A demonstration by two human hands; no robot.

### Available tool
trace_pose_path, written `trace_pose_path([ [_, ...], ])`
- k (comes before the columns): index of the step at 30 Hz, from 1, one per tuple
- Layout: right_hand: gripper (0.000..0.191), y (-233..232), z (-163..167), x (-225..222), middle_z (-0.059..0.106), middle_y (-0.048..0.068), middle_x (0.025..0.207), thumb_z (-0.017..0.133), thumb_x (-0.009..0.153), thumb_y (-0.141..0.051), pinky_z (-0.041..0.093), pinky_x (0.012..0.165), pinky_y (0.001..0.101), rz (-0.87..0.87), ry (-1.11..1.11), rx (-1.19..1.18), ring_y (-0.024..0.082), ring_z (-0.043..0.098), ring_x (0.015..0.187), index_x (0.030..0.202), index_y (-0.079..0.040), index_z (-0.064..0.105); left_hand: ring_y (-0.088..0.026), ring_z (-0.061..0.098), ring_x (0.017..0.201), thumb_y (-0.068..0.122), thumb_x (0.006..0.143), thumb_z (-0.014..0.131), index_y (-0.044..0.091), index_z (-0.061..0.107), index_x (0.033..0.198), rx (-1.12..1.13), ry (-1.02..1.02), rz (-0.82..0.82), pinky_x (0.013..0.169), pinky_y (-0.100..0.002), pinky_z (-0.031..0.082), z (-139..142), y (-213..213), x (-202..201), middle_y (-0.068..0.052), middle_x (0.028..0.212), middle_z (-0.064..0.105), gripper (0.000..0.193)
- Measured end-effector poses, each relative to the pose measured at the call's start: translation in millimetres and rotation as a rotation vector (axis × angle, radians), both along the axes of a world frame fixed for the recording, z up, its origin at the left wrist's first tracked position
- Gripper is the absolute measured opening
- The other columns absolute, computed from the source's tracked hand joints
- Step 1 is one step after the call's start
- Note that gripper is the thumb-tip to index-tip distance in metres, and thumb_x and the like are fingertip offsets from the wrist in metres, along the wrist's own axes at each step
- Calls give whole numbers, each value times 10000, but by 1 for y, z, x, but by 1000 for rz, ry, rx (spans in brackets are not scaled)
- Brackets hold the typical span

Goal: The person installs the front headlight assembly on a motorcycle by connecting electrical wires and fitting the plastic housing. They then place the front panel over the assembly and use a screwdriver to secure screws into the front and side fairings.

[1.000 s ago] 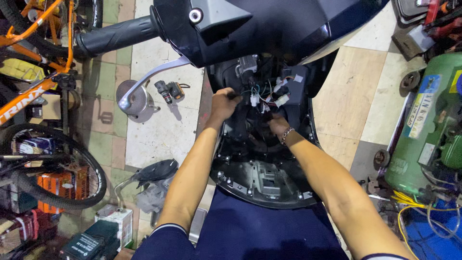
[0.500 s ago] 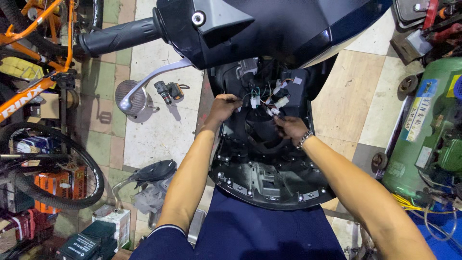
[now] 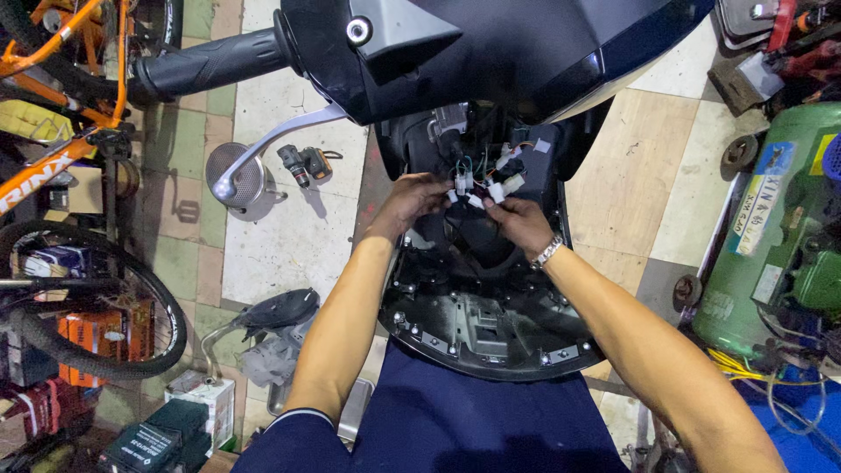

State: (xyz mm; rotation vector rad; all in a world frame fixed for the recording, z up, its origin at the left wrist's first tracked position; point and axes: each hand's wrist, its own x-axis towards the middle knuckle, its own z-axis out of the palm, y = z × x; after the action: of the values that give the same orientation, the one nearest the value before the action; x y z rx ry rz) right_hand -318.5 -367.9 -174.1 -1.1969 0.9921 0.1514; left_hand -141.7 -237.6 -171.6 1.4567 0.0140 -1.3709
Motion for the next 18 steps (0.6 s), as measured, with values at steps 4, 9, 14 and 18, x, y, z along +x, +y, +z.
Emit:
trace_pose_path([
  [4,388,7,2,5,644,-16,721,742,967,-355,365,499,222,-8,-66,-45,34,474,568,905,27,743,-205,757,796,122,884,761,-23,714,1021,-32,72,37,656,-285,560,3,-7,-7,-122,901,772,205],
  [9,336,10,4,5,655,-24,723,744,936,-327,335,476,233,-118,-119,16,36,462,548,942,9,749,-197,751,813,161,911,766,-39,711,1051,-104,44,59,686,-300,579,1,-11,-14,-132,927,763,251],
  [14,332,4,4,5,666,-24,746,744,945,-320,345,498,212,-86,-59,62,34,490,574,969,11,755,-192,743,815,132,903,782,-49,698,1069,-96,5,105,679,-301,593,-4,-13,-21,-135,937,762,260],
  [18,326,4,3,6,691,-52,775,763,924,-316,380,520,201,-83,-169,21,18,508,618,979,5,756,-184,736,797,130,903,774,-34,700,1079,-129,-41,150,654,-285,578,-6,-16,-26,-124,936,760,251],
])
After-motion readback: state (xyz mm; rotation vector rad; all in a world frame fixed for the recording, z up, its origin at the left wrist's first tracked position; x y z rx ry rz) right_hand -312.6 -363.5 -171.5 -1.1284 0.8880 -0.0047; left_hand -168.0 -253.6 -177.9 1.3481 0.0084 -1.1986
